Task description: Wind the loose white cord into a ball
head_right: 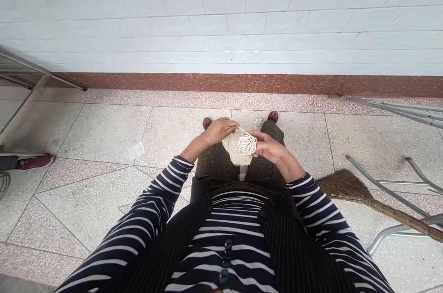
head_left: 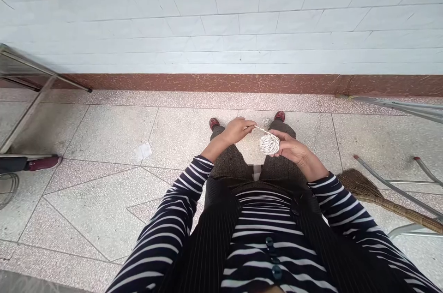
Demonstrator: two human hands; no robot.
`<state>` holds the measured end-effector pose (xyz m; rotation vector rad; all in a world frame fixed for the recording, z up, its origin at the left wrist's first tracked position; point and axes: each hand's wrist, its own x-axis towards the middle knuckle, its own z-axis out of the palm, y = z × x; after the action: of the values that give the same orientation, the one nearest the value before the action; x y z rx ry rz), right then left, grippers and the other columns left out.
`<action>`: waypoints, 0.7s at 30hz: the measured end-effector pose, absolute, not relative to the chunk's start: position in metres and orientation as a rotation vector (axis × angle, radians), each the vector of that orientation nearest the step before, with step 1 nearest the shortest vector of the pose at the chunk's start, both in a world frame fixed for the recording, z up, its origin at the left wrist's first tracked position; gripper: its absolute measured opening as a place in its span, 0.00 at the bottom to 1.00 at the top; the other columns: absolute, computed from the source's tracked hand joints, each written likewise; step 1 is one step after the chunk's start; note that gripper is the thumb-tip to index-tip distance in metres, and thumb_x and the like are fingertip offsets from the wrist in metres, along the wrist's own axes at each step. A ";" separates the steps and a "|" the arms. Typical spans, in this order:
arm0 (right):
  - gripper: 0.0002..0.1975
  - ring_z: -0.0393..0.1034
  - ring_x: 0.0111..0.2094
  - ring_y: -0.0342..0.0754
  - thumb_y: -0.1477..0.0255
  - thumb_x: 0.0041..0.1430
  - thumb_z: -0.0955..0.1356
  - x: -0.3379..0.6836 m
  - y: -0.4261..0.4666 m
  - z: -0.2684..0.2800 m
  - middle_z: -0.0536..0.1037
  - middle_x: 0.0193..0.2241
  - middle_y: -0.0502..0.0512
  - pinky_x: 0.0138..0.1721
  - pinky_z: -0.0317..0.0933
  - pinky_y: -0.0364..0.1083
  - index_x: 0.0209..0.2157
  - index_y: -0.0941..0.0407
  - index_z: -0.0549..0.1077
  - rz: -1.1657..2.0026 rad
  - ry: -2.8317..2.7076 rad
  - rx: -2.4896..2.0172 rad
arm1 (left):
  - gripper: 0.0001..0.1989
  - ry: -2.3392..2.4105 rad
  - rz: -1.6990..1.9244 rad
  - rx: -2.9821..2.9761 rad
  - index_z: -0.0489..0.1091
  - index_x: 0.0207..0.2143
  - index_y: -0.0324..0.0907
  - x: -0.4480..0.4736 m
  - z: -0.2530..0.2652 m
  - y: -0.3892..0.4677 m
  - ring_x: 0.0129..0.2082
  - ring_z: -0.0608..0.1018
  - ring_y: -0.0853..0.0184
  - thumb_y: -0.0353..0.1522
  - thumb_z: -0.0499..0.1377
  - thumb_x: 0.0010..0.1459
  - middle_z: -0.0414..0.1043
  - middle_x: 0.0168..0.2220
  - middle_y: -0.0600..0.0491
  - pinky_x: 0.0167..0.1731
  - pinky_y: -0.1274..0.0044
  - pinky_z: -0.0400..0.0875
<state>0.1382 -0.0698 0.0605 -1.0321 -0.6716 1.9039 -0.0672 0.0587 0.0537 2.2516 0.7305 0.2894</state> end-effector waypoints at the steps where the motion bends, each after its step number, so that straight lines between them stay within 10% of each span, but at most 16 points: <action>1: 0.24 0.71 0.20 0.43 0.78 0.37 0.73 0.137 -0.070 0.064 0.79 0.24 0.46 0.21 0.62 0.40 0.41 0.55 0.73 1.880 -0.688 -1.035 | 0.12 0.753 0.294 2.306 0.77 0.36 0.43 -0.066 0.052 0.061 0.36 0.76 0.63 0.34 0.54 0.67 0.78 0.31 0.52 0.52 0.71 0.65; 6: 0.25 0.72 0.22 0.43 0.79 0.39 0.74 0.143 -0.073 0.085 0.79 0.26 0.46 0.23 0.63 0.41 0.43 0.54 0.73 1.753 -0.746 -1.097 | 0.11 0.919 0.431 2.442 0.78 0.41 0.42 -0.074 0.048 0.086 0.41 0.79 0.62 0.30 0.55 0.67 0.81 0.41 0.48 0.63 0.63 0.57; 21: 0.28 0.73 0.33 0.46 0.72 0.31 0.81 0.134 -0.063 0.129 0.79 0.34 0.51 0.33 0.69 0.43 0.40 0.54 0.78 1.799 -0.830 -0.758 | 0.15 1.063 0.848 2.710 0.78 0.43 0.41 -0.094 0.153 0.195 0.40 0.79 0.65 0.29 0.50 0.69 0.80 0.36 0.50 0.51 0.67 0.70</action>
<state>0.1336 -0.0629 0.1287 -0.7582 -0.8300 1.7992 -0.0942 0.1948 0.1527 2.7103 1.0630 0.8480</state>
